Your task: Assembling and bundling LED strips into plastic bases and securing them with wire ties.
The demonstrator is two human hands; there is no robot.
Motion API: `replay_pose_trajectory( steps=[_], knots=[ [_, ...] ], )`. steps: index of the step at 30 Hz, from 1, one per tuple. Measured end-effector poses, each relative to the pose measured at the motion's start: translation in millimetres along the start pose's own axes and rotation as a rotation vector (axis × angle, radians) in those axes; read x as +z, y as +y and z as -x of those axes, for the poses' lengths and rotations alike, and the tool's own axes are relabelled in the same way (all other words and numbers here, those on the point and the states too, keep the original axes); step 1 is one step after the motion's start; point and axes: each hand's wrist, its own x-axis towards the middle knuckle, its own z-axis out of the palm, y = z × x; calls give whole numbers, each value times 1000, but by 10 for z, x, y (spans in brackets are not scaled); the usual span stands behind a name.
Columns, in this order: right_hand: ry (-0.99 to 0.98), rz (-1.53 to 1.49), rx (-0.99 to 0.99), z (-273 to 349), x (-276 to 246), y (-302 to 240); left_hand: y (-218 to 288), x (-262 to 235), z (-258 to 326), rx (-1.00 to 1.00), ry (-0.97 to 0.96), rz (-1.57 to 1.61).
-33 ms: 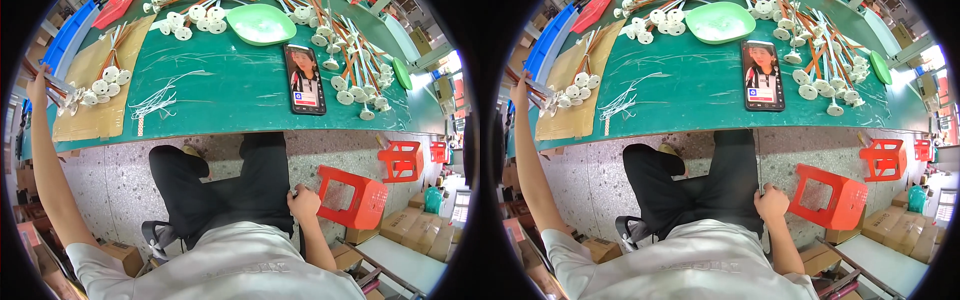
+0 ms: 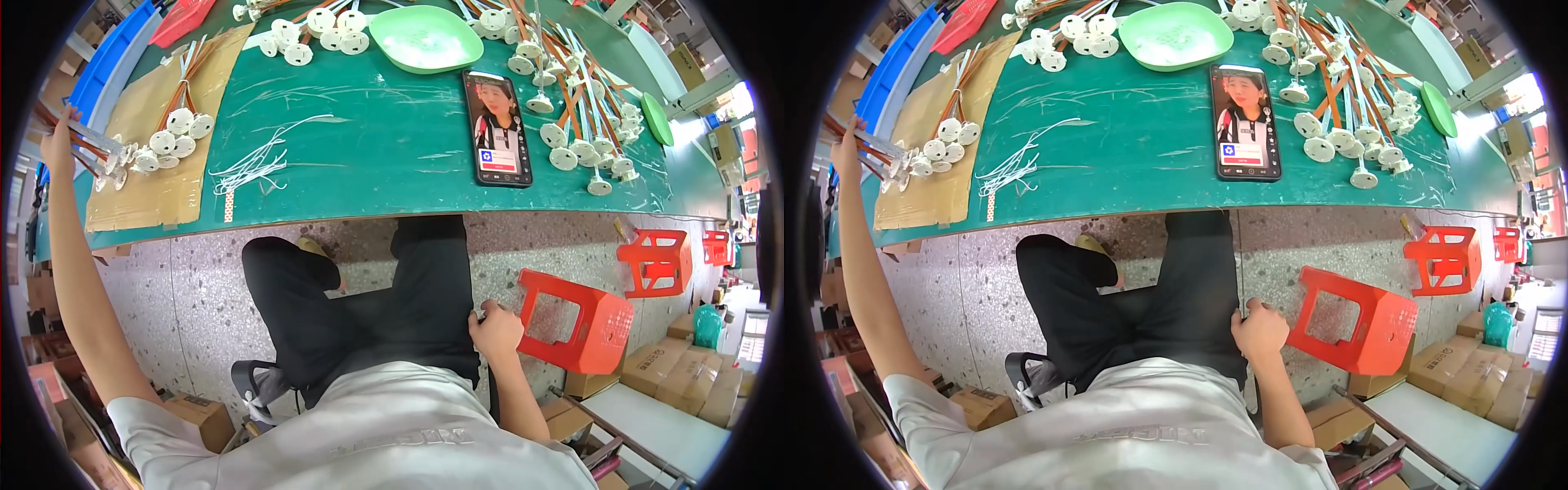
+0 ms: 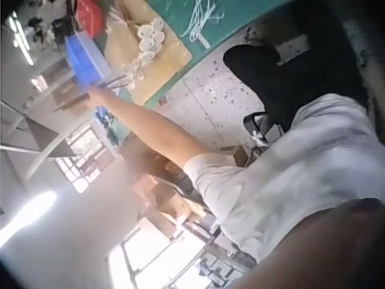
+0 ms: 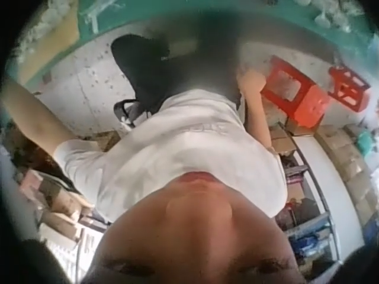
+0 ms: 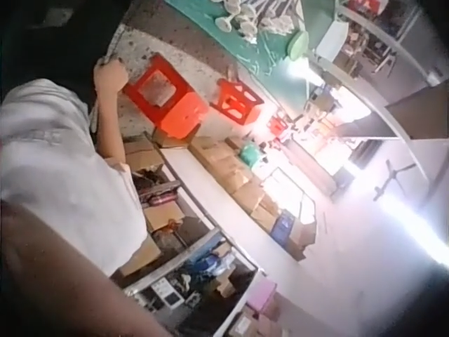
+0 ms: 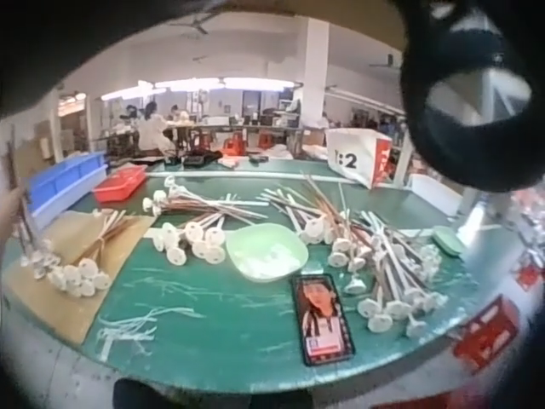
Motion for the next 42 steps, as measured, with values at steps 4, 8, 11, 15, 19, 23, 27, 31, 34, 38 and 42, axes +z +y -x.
replay_pose_trajectory(
  steps=[4, 8, 11, 15, 19, 23, 27, 31, 34, 38, 42],
  knots=[
    [-6, 5, 8, -38, -56, -28, -3, -93, -94, -56, 23, 195],
    [-5, -39, -21, -72, 2, -31, -237, -572, -702, 7, 309, 245],
    [1, -16, -16, -58, -20, -36, -260, -477, -669, -61, 252, 110],
    [-2, -8, -24, -45, -50, -66, -75, -475, -503, -109, 206, -41],
    [10, -1, -7, -26, -51, -10, 216, 156, 98, -259, -90, 275],
    [-1, -24, -48, -65, -59, -85, -36, -347, -80, -211, -233, 512],
    [-65, 36, -76, -53, -47, 0, 90, -170, 185, -230, -51, 592],
    [-303, 231, -311, -12, -437, -76, 377, -480, 513, 142, 37, -121],
    [-22, -101, -629, 10, -836, -576, 407, -1976, 361, -121, -442, 177],
    [191, -759, -868, -62, -752, -1190, 1714, -944, 3159, -253, -165, 373],
    [66, -1082, -1202, 305, -760, -1861, 1731, -203, 4157, -150, -646, 741]
  ],
)
